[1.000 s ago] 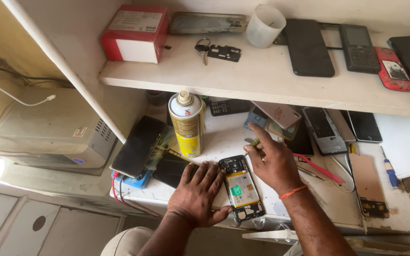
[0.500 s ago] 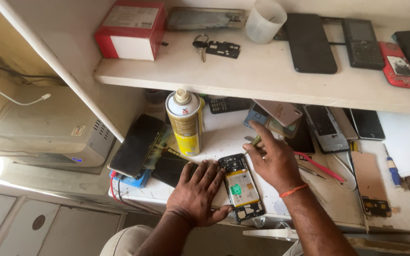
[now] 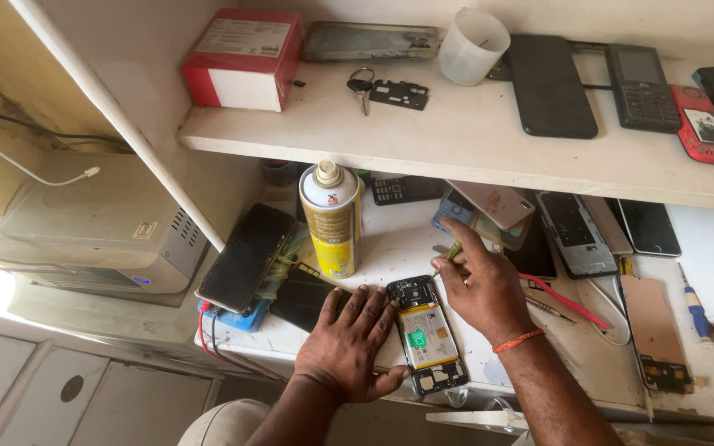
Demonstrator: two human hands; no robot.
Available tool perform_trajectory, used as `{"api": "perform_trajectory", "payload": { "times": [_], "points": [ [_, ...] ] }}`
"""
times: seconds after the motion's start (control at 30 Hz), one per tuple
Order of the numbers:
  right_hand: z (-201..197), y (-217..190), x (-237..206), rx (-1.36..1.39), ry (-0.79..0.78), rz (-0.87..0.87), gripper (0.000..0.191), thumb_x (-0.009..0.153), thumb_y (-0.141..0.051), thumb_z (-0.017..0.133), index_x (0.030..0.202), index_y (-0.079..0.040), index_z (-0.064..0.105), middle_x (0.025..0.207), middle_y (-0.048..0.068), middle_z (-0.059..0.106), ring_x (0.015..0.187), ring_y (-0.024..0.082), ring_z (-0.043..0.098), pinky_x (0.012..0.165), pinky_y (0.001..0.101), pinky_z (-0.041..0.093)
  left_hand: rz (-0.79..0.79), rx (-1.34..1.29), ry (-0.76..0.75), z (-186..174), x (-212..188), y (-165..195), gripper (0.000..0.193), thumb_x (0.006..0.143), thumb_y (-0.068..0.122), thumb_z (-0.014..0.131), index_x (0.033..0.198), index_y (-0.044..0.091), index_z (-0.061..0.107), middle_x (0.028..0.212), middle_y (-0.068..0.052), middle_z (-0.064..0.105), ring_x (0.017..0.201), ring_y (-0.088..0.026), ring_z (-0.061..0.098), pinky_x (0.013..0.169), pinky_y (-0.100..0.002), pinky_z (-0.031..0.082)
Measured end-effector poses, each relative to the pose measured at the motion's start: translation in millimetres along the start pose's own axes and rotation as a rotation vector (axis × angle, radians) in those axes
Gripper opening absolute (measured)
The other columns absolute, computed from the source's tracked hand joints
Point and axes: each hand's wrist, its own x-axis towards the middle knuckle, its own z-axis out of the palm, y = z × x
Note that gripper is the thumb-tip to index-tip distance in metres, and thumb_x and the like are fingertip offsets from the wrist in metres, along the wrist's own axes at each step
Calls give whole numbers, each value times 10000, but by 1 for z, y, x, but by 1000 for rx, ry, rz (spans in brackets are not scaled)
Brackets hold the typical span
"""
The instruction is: The person works at a cluttered repair bench on a disassembled smartphone lying open on the work surface. They hold the phone steady with one hand while using a small hand tool with the other to work on the phone's internal components, repositioning the phone and continuing the work throughout the episode.
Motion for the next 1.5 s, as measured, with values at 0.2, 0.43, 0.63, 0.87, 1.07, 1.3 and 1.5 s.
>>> {"api": "perform_trajectory", "payload": {
  "times": [0.2, 0.43, 0.63, 0.87, 1.07, 1.3, 1.5],
  "points": [
    [0, 5, 1, -56, 62, 60, 545, 864, -199, 805, 1353, -156, 569, 768, 92, 771, 720, 182, 794, 628, 325, 635, 2, 4, -3, 2, 0, -1, 936, 909, 749, 392, 1510, 32, 423, 1579, -213, 387, 1449, -395, 345, 1152, -630, 178],
    [6, 9, -3, 73, -17, -128, 593, 885, -91, 711, 1433, -142, 490, 890, 115, 782, 833, 207, 806, 733, 335, 661, 3, -15, -8, 2, 0, -1, 942, 907, 747, 404, 1514, 28, 424, 1580, -210, 393, 1457, -397, 343, 1158, -630, 179],
    [5, 5, -1, 17, 19, -4, 507, 875, -129, 753, 1342, -162, 562, 800, 119, 778, 798, 228, 812, 661, 356, 644, 3, -29, 5, 2, -1, 0, 940, 915, 751, 408, 1515, 27, 433, 1575, -219, 402, 1452, -399, 351, 1159, -636, 184],
    [8, 5, -2, -36, 23, 34, 508, 863, -140, 768, 1331, -161, 572, 795, 125, 777, 783, 234, 807, 647, 354, 641, 11, -28, 0, 3, 0, -2, 945, 922, 759, 390, 1517, 25, 425, 1578, -224, 396, 1456, -407, 343, 1152, -640, 181],
    [-5, 27, -2, 156, 197, -12, 638, 907, -92, 728, 1461, -62, 413, 947, 167, 755, 856, 229, 773, 698, 316, 657, 4, -46, -26, 4, -1, -2, 953, 930, 762, 362, 1527, 20, 410, 1586, -229, 378, 1464, -407, 326, 1156, -638, 166],
    [-47, 68, 0, 444, 199, 274, 679, 913, 18, 590, 1509, -82, 278, 920, 180, 729, 820, 199, 747, 713, 322, 646, 12, -28, -46, 7, 0, -3, 956, 939, 765, 330, 1534, 19, 381, 1596, -232, 349, 1475, -407, 296, 1164, -628, 142],
    [-55, 83, -9, 18, -171, 376, 331, 956, -43, 570, 1265, -130, 651, 993, 160, 716, 849, 206, 723, 708, 383, 650, 8, -26, -71, 7, 1, -4, 959, 931, 771, 326, 1535, 26, 363, 1599, -227, 326, 1472, -406, 277, 1158, -627, 131]
  ]
}}
